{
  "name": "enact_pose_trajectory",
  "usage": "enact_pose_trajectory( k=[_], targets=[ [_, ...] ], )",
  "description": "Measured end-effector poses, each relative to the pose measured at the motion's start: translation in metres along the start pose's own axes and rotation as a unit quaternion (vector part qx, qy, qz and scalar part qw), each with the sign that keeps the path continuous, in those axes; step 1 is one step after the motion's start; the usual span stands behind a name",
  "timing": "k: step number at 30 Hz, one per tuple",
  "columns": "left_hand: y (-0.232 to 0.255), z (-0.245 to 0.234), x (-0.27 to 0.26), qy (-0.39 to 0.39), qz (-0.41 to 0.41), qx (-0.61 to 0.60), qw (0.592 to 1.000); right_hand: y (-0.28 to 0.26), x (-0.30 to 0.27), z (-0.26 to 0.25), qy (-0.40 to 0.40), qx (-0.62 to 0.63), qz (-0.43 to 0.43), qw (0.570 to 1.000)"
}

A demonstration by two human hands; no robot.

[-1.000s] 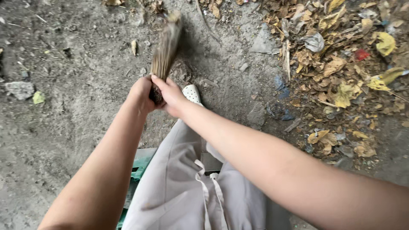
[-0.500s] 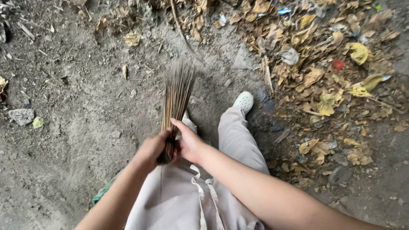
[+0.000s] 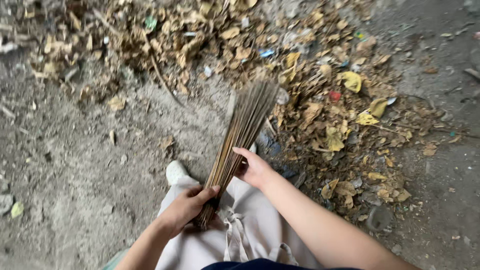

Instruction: The person sweeps dry leaves, trash, and dirt across the ground using a handheld broom.

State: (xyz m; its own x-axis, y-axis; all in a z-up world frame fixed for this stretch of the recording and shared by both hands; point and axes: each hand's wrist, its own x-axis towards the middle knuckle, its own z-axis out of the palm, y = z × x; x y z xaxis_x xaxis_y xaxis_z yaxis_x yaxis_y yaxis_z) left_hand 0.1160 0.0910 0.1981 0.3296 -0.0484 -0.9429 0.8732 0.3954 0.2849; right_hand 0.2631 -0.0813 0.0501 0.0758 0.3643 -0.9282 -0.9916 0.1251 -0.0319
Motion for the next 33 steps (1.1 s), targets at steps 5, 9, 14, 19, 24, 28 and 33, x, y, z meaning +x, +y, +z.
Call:
enact_pose_trajectory(
  k=[5, 9, 14, 19, 24, 28, 33],
  targets=[
    [0.053, -0.013, 0.035, -0.039, 0.031, 0.217, 0.975, -0.036, 0.000, -0.026, -0.031, -0.038, -0.007, 0.999],
    [0.097, 0.001, 0.075, 0.043, 0.078, 0.398, 0.913, -0.033, -0.008, -0.004, -0.061, -0.065, -0.007, 0.996],
    [0.132, 0.022, 0.120, 0.174, 0.059, 0.300, 0.936, -0.017, -0.027, 0.033, -0.152, -0.110, 0.012, 0.982],
    [0.123, -0.001, 0.169, 0.250, 0.116, 0.335, 0.901, -0.014, -0.040, 0.032, -0.149, -0.109, -0.006, 0.983],
    [0.133, -0.069, 0.230, 0.336, 0.090, 0.446, 0.825, -0.014, -0.052, 0.032, -0.172, -0.059, -0.049, 0.982],
    [0.128, -0.127, 0.276, 0.316, 0.106, 0.199, 0.922, -0.017, -0.073, 0.045, -0.084, -0.046, -0.114, 0.989],
    [0.150, -0.145, 0.285, 0.239, 0.018, 0.227, 0.944, -0.005, -0.102, 0.057, -0.009, -0.054, -0.139, 0.989]
  ],
)
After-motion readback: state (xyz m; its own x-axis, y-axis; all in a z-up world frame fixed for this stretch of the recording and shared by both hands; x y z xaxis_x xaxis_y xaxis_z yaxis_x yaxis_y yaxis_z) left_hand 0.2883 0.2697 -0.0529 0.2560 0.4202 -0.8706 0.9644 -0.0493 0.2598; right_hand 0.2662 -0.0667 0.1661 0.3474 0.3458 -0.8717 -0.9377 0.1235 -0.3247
